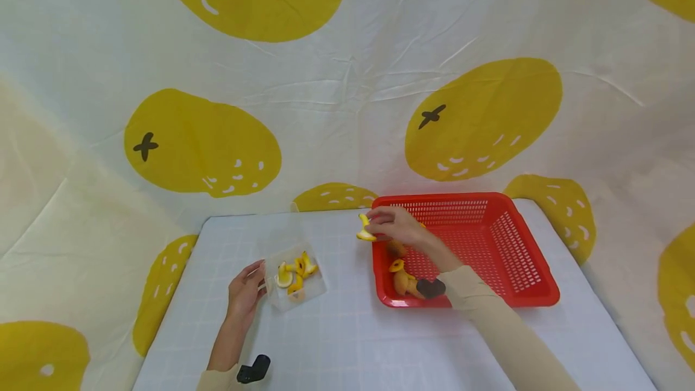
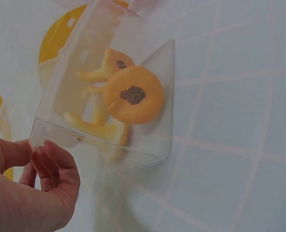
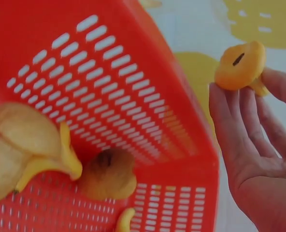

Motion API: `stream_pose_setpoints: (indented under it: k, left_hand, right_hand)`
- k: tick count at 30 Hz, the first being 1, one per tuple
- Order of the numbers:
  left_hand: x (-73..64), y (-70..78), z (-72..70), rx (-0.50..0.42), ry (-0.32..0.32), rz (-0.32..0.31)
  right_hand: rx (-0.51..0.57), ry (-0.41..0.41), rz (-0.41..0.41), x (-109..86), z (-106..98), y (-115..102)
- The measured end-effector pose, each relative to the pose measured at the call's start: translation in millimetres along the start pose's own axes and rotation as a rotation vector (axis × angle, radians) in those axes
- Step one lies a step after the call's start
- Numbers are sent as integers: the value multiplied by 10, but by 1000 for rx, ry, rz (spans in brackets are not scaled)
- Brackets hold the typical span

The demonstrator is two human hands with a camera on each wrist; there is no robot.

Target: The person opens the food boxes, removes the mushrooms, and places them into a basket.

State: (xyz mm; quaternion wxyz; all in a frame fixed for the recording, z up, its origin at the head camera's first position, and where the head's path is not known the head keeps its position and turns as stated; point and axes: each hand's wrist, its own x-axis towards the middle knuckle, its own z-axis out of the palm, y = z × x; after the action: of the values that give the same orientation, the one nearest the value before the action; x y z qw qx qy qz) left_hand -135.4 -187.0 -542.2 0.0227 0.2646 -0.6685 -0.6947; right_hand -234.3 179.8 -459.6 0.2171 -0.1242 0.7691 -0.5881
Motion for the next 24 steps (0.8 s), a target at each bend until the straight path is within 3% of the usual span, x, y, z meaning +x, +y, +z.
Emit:
stream_pose_setpoints:
  k: [11,24]
  left_hand:
    - [-21,22,-5,-16,-2,17]
    - [-9,-2,8,-7,15,20]
  right_hand:
    - [-23,63,39,-115,-387,278]
    - [-140,87,51,-129,-653,589]
